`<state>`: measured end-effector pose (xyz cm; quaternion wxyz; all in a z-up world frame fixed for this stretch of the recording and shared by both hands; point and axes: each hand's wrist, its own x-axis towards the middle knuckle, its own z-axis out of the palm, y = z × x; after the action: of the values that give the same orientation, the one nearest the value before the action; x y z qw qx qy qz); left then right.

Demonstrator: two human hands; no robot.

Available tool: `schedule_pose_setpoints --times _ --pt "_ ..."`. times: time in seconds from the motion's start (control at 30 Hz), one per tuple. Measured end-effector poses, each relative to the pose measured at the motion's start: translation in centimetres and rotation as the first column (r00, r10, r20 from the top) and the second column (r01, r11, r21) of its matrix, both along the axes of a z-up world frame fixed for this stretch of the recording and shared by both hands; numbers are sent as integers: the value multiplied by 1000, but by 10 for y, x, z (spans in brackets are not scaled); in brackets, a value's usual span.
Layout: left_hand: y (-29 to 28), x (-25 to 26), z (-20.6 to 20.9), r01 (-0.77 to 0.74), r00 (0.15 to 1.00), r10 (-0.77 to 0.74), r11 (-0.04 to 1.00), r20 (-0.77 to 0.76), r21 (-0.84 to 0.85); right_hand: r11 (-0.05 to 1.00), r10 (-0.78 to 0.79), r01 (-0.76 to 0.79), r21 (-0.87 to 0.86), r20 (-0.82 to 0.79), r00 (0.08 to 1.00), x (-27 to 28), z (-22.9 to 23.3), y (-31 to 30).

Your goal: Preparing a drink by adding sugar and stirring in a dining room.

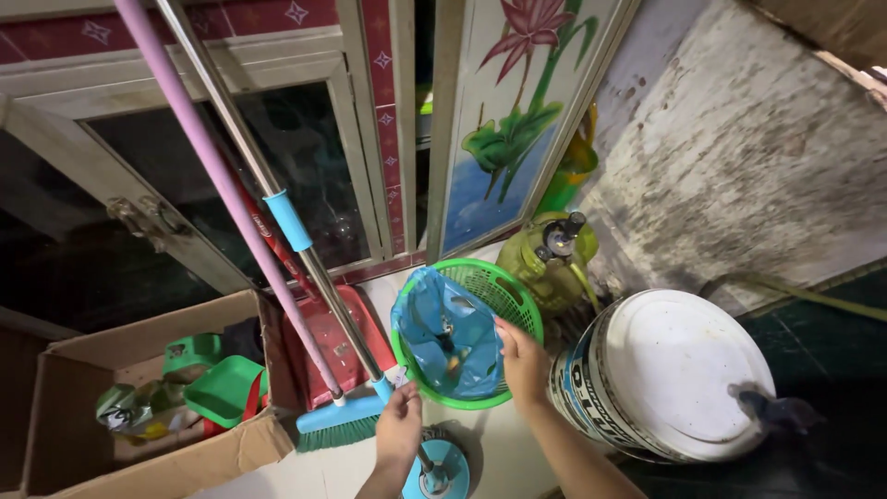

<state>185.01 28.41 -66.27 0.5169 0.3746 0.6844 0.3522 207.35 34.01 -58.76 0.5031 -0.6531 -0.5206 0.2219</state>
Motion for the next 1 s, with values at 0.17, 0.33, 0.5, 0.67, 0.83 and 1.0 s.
schedule_pose_setpoints --times 0.17,0.33,0.5,0.67,0.83,1.0 --pt "1 -13 19 -4 998 1 999 -57 -49 997 -30 22 -80 -106 994 -8 12 4" --pt "12 -16 24 -23 1000 23 1000 -6 1 985 -139 110 -131 -234 962 -7 16 2" --pt "20 -1 48 -60 990 30 975 139 215 982 -187 168 -83 -511 839 -17 64 -23" --pt "27 3 99 -140 984 120 978 131 156 950 -306 224 -217 -516 800 -10 67 -32" --pt "44 0 95 -181 975 143 955 170 235 949 -314 221 -225 -742 592 12 73 -37" --pt "80 -25 92 -299 899 149 896 413 329 957 -290 164 -240 -823 488 28 123 -35"
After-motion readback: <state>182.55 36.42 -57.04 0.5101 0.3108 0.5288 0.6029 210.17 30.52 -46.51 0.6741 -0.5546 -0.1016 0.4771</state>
